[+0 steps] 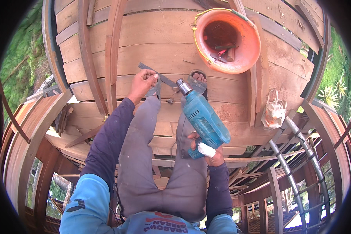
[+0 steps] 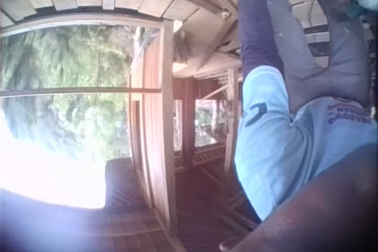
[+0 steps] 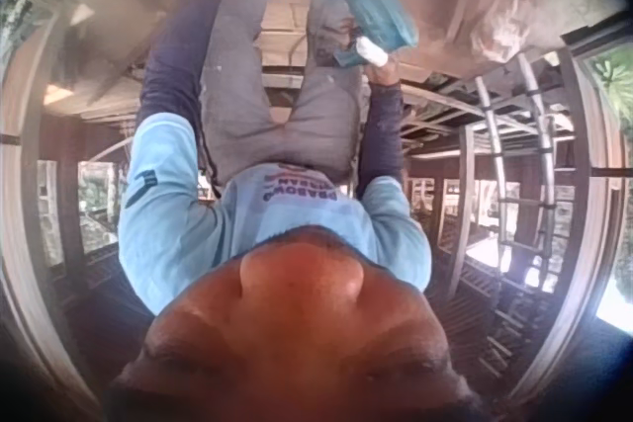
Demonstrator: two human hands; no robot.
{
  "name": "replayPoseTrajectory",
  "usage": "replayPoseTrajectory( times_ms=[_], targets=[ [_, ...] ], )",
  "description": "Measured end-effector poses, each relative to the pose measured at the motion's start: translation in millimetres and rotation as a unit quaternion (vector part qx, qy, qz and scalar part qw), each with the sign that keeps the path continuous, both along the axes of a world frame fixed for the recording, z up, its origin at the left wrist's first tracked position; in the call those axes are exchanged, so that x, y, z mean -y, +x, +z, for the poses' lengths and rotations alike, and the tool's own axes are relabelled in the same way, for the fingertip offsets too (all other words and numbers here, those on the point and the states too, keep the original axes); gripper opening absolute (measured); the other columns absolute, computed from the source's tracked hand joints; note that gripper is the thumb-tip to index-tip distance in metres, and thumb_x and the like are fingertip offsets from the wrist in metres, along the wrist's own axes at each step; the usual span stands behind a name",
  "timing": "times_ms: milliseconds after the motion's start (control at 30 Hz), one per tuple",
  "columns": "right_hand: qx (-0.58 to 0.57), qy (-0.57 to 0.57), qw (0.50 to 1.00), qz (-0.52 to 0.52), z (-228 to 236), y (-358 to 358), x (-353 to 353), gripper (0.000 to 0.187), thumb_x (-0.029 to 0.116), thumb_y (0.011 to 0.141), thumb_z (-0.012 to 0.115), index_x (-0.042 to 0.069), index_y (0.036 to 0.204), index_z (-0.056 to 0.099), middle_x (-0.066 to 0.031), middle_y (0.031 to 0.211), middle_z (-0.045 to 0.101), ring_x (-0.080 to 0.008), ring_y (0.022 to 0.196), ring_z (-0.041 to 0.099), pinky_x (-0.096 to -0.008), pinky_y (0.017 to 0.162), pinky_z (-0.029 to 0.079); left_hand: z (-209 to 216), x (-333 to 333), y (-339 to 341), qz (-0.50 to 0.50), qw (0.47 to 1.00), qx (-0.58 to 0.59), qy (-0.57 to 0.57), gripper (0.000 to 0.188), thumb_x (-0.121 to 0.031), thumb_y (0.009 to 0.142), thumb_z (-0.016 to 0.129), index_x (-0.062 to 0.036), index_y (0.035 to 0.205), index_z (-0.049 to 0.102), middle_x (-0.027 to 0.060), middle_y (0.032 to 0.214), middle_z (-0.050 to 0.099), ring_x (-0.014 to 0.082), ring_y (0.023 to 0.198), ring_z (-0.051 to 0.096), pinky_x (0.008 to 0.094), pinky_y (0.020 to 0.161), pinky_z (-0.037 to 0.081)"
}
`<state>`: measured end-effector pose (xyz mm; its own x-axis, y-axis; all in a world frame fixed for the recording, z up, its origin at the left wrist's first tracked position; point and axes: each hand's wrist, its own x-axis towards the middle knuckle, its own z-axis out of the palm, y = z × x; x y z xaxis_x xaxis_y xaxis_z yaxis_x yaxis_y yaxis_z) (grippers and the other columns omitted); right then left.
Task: The person measures and marks a curved wooden plank on a roof structure using a tape measure, pencil, and ruler. They then cut the plank with a hand saw and drill a hole into it using a power drill.
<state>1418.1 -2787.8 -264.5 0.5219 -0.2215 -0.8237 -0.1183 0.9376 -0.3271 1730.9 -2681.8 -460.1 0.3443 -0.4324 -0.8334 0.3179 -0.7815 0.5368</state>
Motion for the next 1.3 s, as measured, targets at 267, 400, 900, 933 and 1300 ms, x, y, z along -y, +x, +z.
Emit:
replayPoseTrajectory(
  times_ms=[267,400,900,933,1300],
  targets=[
    [-0.037,-0.181,0.983,0.004,-30,-17,36,0.067,0.034,0.082,0.082,-0.005,0.131,0.057,-0.0249,0.122,0.066,-0.0246,0.086,0.068,-0.0362,0.075,0.057,-100,50,-29,-0.380,0.885,0.243,-0.117,0.032,-0.021,0.091,0.067,-0.0080,0.121,0.066,0.0165,0.106,0.071,0.0367,0.100,0.070,0.0464,0.083,0.056],
    [0.018,-0.189,0.982,-0.026,-74,-1,48,0.073,0.033,0.083,0.081,-0.005,0.139,0.052,-0.0277,0.125,0.064,-0.0238,0.090,0.069,-0.0350,0.076,0.059,-152,80,-47,-0.460,0.839,0.257,-0.134,0.031,-0.016,0.090,0.065,-0.0079,0.119,0.065,0.0165,0.112,0.067,0.0373,0.105,0.069,0.0485,0.087,0.056],
    [0.224,-0.146,0.963,-0.012,-278,5,53,0.088,0.068,0.093,0.057,-0.008,0.137,0.051,-0.0324,0.121,0.064,-0.0286,0.086,0.071,-0.0355,0.074,0.056,-219,126,-16,-0.300,0.929,-0.035,-0.215,0.016,-0.017,0.101,0.060,-0.0013,0.104,0.060,0.0094,0.089,0.068,0.0190,0.074,0.068,0.0354,0.064,0.055],
    [0.189,-0.219,0.956,0.038,-279,8,52,0.087,0.064,0.088,0.064,-0.007,0.137,0.051,-0.0318,0.120,0.064,-0.0281,0.086,0.071,-0.0355,0.074,0.056,-204,127,6,-0.244,0.939,-0.117,-0.212,0.020,-0.023,0.105,0.061,-0.0027,0.105,0.060,0.0055,0.083,0.069,0.0097,0.065,0.062,0.0260,0.056,0.051],
    [0.319,-0.172,0.930,0.066,-273,42,45,0.085,0.048,0.085,0.071,-0.006,0.145,0.045,-0.0318,0.126,0.062,-0.0270,0.090,0.070,-0.0368,0.075,0.057,-22,76,121,-0.074,0.886,-0.041,-0.456,0.020,-0.018,0.101,0.068,0.0004,0.110,0.067,0.0049,0.087,0.066,0.0115,0.073,0.065,0.0262,0.062,0.055]
  ],
)
